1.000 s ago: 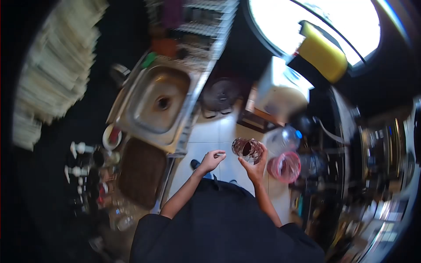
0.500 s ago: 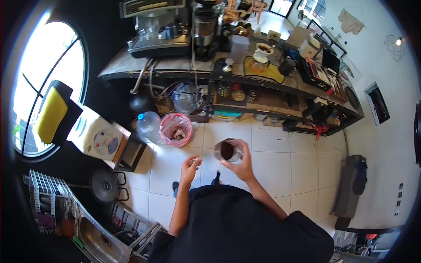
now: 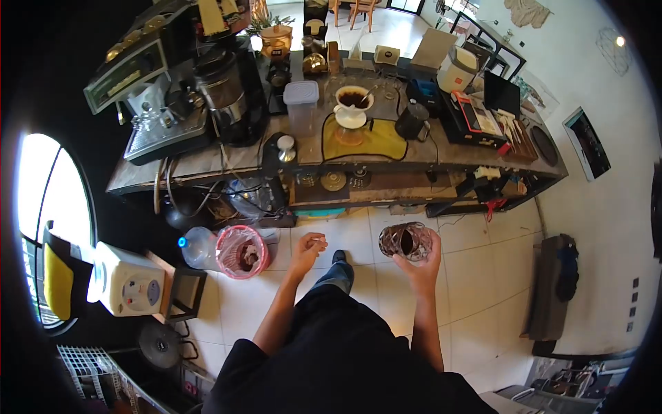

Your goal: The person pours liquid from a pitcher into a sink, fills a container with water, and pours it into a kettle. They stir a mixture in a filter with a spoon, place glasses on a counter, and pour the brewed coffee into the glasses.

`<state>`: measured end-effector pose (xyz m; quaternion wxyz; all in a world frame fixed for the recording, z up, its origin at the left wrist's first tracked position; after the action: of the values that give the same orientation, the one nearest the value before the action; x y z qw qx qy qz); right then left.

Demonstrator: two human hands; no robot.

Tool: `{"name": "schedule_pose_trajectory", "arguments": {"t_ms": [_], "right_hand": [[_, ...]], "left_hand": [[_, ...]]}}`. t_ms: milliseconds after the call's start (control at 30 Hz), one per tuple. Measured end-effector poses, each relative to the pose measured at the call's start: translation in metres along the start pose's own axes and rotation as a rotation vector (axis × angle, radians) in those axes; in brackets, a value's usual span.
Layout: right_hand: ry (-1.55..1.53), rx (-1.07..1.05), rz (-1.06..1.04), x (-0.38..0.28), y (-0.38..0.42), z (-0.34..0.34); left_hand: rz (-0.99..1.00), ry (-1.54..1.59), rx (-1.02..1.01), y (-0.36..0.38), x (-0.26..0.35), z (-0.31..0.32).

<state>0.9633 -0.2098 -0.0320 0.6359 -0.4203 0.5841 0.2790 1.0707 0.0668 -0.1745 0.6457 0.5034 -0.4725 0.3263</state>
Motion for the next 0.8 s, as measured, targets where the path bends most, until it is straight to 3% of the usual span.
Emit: {"name": "schedule_pose_trajectory", "arguments": {"t_ms": [67, 133, 200, 300, 367, 567, 700, 767, 800], "right_hand": [[0.005, -0.076, -0.009, -0.017, -0.044, 0.000], [0.069, -0.106, 0.066, -0.030, -0.073, -0.004], [0.045, -0.153, 0.051, -0.030, -0.112, -0.011], [-0.014, -0.235, 0.048, -0.067, -0.166, 0.000], [0.004, -0.292, 0.030, -0.079, -0.209, 0.006], [-0.014, -0.454, -0.100, -0.103, -0.350, 0.045], [0.006, -0.620, -0.180, -0.115, -0.443, 0.102], [-0.016, -0.700, -0.181, -0.106, -0.485, 0.139], [0.057, -0.799, -0.306, -0.102, -0.504, 0.161]], "left_hand": [[-0.004, 0.036, 0.045, -0.049, 0.015, 0.004], [0.171, -0.059, 0.120, -0.082, 0.033, 0.005], [0.159, -0.115, 0.141, -0.119, 0.052, 0.012], [0.273, -0.338, 0.312, -0.160, 0.086, 0.017], [0.414, -0.706, 0.554, -0.181, 0.120, 0.019], [0.419, -1.118, 0.824, -0.226, 0.139, 0.029], [0.346, -1.084, 0.840, -0.234, 0.131, 0.036], [0.410, -0.975, 0.850, -0.236, 0.132, 0.041], [0.389, -0.974, 0.867, -0.239, 0.132, 0.043]]}}
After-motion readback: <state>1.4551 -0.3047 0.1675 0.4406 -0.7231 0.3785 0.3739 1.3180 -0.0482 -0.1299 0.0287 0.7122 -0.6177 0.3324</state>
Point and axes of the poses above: each hand's wrist, its own y-axis away from the middle knuckle, its own z-axis out of the palm, x = y × z, the point moved 5 cm from there along -y, towards the middle knuckle, and after that the axes turned 2 degrees about -y, right-handed, at the moved point
